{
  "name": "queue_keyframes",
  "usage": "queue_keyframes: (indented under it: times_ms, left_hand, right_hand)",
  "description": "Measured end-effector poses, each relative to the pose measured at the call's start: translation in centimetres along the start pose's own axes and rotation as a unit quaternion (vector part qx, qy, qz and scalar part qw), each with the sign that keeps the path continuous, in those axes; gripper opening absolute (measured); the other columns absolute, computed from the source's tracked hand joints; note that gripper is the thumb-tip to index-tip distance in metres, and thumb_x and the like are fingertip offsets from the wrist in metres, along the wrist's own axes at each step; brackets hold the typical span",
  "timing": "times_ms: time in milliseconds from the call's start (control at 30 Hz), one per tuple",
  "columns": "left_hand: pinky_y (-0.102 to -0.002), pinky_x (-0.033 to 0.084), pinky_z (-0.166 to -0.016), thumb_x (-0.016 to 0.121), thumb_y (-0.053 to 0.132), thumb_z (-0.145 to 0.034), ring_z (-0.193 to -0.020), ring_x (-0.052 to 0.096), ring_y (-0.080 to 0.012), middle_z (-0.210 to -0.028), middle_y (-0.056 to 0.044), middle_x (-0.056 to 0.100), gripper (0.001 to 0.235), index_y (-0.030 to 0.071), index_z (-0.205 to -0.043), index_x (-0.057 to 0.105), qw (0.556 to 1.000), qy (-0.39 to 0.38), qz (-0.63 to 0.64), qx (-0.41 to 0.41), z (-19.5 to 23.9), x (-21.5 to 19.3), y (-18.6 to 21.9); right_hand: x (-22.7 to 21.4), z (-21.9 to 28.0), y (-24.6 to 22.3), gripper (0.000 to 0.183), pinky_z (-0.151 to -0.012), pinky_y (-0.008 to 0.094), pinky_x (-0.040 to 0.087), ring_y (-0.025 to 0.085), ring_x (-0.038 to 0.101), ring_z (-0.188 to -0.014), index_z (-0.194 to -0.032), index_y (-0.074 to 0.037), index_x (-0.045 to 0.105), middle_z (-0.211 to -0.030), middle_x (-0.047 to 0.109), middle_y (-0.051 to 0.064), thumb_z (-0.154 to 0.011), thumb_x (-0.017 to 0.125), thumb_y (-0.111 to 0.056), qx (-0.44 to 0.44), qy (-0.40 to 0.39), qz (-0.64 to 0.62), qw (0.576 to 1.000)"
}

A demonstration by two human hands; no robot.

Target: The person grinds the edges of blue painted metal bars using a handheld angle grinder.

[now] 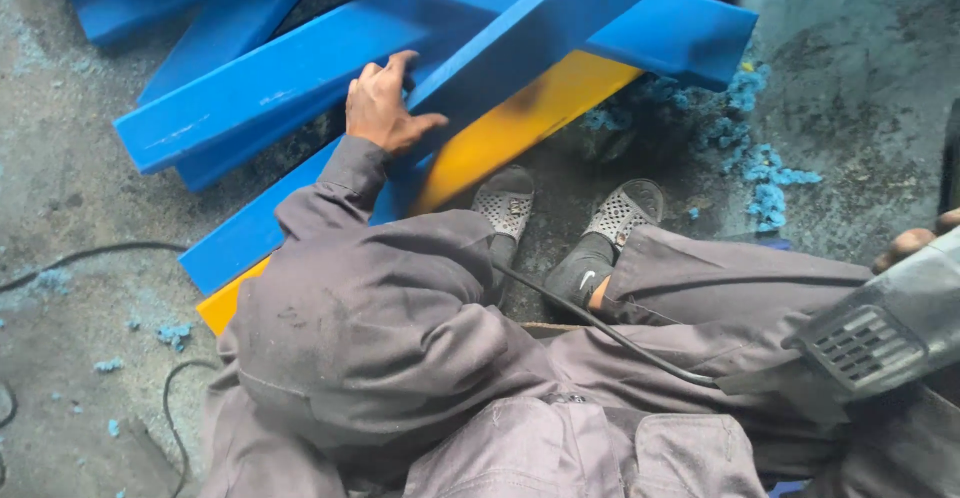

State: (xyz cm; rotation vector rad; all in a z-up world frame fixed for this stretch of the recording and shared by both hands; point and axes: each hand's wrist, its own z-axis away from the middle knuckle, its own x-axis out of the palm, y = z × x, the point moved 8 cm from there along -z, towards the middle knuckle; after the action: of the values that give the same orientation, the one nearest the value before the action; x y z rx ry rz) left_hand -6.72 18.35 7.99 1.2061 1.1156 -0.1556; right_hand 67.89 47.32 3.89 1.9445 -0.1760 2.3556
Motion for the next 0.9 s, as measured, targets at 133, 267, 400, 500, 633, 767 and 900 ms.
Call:
queue_keyframes:
  times_ms: [133,267,400,500,633,767,900]
  left_hand:
    - [-0.048,0.039,-0.081,0.091,0.05,-0.059,-0.096,0.06,-0.0312,-0.088,-0.007,0.07,0.067,0.01,-0.106,0.068,0.974,-0.121,-0.186,0.04,0.5,6.2,-1.5]
    - [-0.05,0.033,-0.079,0.089,0.059,-0.06,-0.093,0.06,-0.0293,-0.084,-0.007,0.068,0.059,0.011,-0.088,0.068,0.95,-0.236,-0.2,0.036,3.8,12.0,-2.8]
    - [-0.048,0.034,-0.081,0.089,0.054,-0.062,-0.091,0.061,-0.0295,-0.081,-0.008,0.068,0.057,0.011,-0.091,0.065,0.947,-0.251,-0.199,-0.004,4.1,8.0,-0.9]
    - [-0.049,0.036,-0.077,0.089,0.043,-0.061,-0.09,0.061,-0.0304,-0.081,-0.007,0.065,0.049,0.011,-0.085,0.061,0.953,-0.202,-0.222,0.037,3.8,3.3,0.8]
    - [-0.046,0.04,-0.077,0.083,0.028,-0.063,-0.093,0.057,-0.0337,-0.091,-0.009,0.06,0.043,0.009,-0.09,0.055,0.966,-0.085,-0.227,0.089,2.7,-1.5,2.5]
    - [-0.046,0.043,-0.077,0.083,0.026,-0.059,-0.097,0.056,-0.0332,-0.096,-0.01,0.06,0.049,0.009,-0.096,0.055,0.961,-0.072,-0.242,0.113,2.5,0.9,0.4]
    - [-0.045,0.044,-0.079,0.084,0.024,-0.061,-0.099,0.056,-0.0322,-0.097,-0.009,0.059,0.051,0.009,-0.1,0.056,0.965,-0.05,-0.242,0.093,3.4,2.9,-1.3]
  right_hand:
    - [1.8,-9.9,1.6,0.043,-0.086,0.063,0.055,0.044,0.062,-0.118,-0.14,-0.002,0.049,-0.131,0.06,0.029,-0.111,0.054,-0.033,-0.013,-0.018,0.012,1.0]
    - [15.1,-14.8,6.4,0.034,-0.08,0.034,0.042,0.017,0.053,-0.092,-0.116,-0.011,0.042,-0.102,0.053,0.007,-0.112,0.047,-0.044,-0.198,0.212,0.307,0.906]
    - [20.4,-13.8,8.7,0.058,-0.102,0.051,0.054,0.03,0.061,-0.106,-0.133,-0.003,0.052,-0.115,0.062,0.018,-0.108,0.063,-0.054,-0.273,0.416,0.373,0.783]
    - [19.8,-14.0,8.1,0.061,-0.098,0.053,0.054,0.033,0.062,-0.106,-0.133,-0.003,0.051,-0.114,0.061,0.019,-0.107,0.064,-0.056,-0.259,0.423,0.391,0.776]
    - [6.9,-10.7,2.7,0.046,-0.079,0.053,0.054,0.034,0.063,-0.099,-0.127,-0.006,0.053,-0.109,0.061,0.018,-0.109,0.056,-0.048,-0.161,0.342,0.235,0.896]
    - [-2.0,-7.0,1.0,0.052,-0.08,0.064,0.056,0.045,0.066,-0.101,-0.122,0.003,0.058,-0.107,0.063,0.027,-0.113,0.049,-0.047,0.118,0.126,-0.081,0.982]
    - [4.2,-7.1,3.2,0.041,-0.081,0.062,0.056,0.043,0.066,-0.111,-0.13,-0.003,0.057,-0.116,0.06,0.024,-0.118,0.045,-0.041,-0.004,0.234,0.052,0.971]
